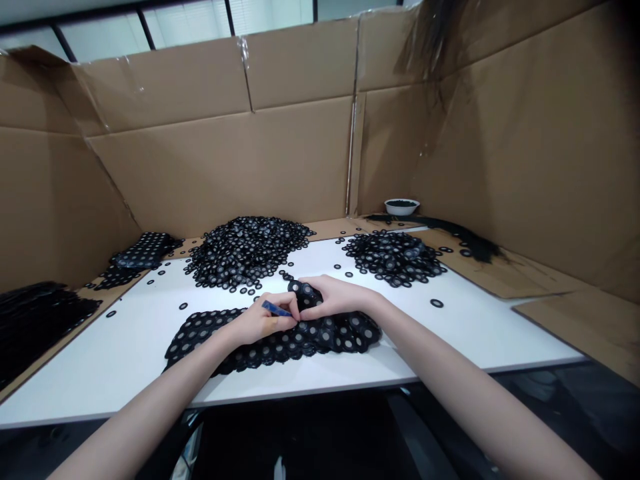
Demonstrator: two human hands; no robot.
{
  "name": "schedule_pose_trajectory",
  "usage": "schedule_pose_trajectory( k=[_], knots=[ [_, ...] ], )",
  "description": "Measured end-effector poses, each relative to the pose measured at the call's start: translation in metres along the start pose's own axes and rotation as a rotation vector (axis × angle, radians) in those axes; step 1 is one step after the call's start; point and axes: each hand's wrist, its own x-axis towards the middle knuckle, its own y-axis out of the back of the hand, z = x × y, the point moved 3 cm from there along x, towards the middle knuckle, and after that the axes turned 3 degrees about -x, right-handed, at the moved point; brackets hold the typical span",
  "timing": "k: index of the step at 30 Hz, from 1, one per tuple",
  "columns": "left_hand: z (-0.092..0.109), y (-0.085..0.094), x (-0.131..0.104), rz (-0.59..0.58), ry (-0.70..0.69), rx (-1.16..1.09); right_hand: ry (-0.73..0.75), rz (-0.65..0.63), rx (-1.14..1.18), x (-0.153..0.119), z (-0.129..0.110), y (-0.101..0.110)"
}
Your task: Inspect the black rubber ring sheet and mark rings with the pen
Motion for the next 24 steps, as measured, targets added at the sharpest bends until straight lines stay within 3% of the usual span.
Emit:
schedule_pose_trajectory(
  k=[24],
  knots=[
    [-0.0001, 0.0007, 0.0001, -0.001, 0.024, 0.019, 0.03, 0.014, -0.011, 0.0008, -0.0008, -0.0004]
  ],
)
